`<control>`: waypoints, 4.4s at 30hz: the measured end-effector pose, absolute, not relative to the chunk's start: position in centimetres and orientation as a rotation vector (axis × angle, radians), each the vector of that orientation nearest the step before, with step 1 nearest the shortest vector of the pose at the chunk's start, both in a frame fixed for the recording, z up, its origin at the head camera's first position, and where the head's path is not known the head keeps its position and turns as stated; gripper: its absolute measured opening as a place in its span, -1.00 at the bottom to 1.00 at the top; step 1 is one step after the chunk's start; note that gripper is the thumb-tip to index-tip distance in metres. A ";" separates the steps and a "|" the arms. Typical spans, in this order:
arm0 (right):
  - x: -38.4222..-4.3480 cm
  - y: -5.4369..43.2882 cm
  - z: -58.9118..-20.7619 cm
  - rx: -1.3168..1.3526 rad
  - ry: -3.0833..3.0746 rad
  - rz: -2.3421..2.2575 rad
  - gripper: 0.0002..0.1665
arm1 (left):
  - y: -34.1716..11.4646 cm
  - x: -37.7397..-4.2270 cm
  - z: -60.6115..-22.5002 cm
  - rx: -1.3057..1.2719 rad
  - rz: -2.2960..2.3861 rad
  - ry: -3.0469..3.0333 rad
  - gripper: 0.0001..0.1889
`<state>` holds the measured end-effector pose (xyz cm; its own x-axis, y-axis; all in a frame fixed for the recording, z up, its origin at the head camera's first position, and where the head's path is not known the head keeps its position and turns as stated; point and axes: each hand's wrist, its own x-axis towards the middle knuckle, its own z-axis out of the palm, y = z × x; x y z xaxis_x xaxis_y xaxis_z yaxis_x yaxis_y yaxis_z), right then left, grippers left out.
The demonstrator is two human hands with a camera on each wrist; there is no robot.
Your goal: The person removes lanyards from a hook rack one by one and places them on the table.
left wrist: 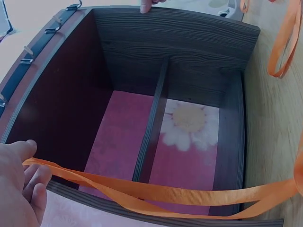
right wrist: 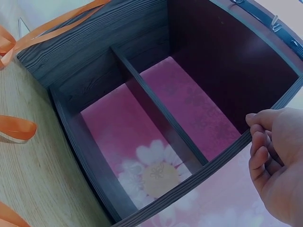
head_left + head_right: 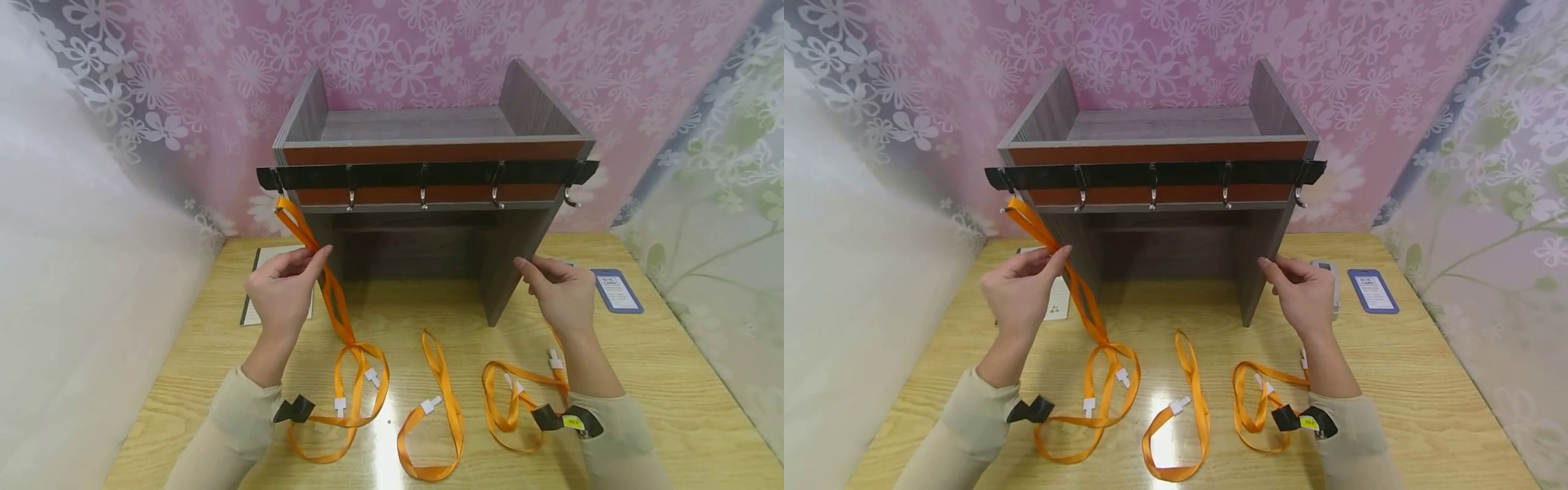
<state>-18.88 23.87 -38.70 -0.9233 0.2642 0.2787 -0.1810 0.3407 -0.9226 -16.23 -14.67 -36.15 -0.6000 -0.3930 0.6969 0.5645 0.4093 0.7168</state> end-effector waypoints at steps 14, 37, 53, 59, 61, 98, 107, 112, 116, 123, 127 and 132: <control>-18.8 23.8 -39.2 -0.029 -2.177 1.611 -0.71 | -14.8 -15.5 -36.0 -0.182 -1.385 -1.836 -0.90; -19.1 23.7 -38.9 -0.013 -2.147 1.629 -0.74 | -16.1 -12.8 -27.1 -0.321 -1.540 -1.865 -0.88; -19.1 23.8 -39.1 0.012 -2.161 1.627 -0.70 | -19.2 -10.9 -22.3 -0.407 -1.647 -1.667 -0.82; -19.2 23.5 -39.1 0.016 -2.161 1.658 -0.70 | -21.5 -9.4 -22.1 -0.359 -1.638 -1.626 -0.78; -19.2 23.5 -39.1 -0.002 -2.160 1.676 -0.71 | -22.2 -8.8 -22.3 -0.330 -1.634 -1.631 -0.77; -18.7 23.9 -38.4 -0.101 -2.309 1.591 -0.60 | -28.7 -5.4 -32.1 -0.284 -1.238 -2.012 -0.84; -18.8 23.8 -38.5 -0.044 -2.248 1.589 -0.62 | -30.2 -5.6 -36.3 -0.055 -1.424 -2.114 -0.88; -18.8 23.8 -38.5 -0.040 -2.243 1.586 -0.63 | -30.7 -5.9 -38.9 -0.036 -1.584 -2.085 -0.86; -18.8 23.7 -38.4 -0.047 -2.238 1.591 -0.64 | -30.8 -5.9 -40.4 0.109 -1.580 -2.204 -0.91; -18.8 23.8 -38.3 -0.054 -2.227 1.606 -0.65 | -31.2 -6.1 -42.7 0.272 -1.378 -2.524 -0.81; -18.8 23.8 -38.3 -0.047 -2.221 1.605 -0.66 | -31.5 -6.3 -43.7 0.295 -1.346 -2.612 -0.73; -18.9 23.7 -38.5 -0.058 -2.232 1.603 -0.65 | -31.6 -6.2 -44.8 0.227 -1.272 -2.686 -0.79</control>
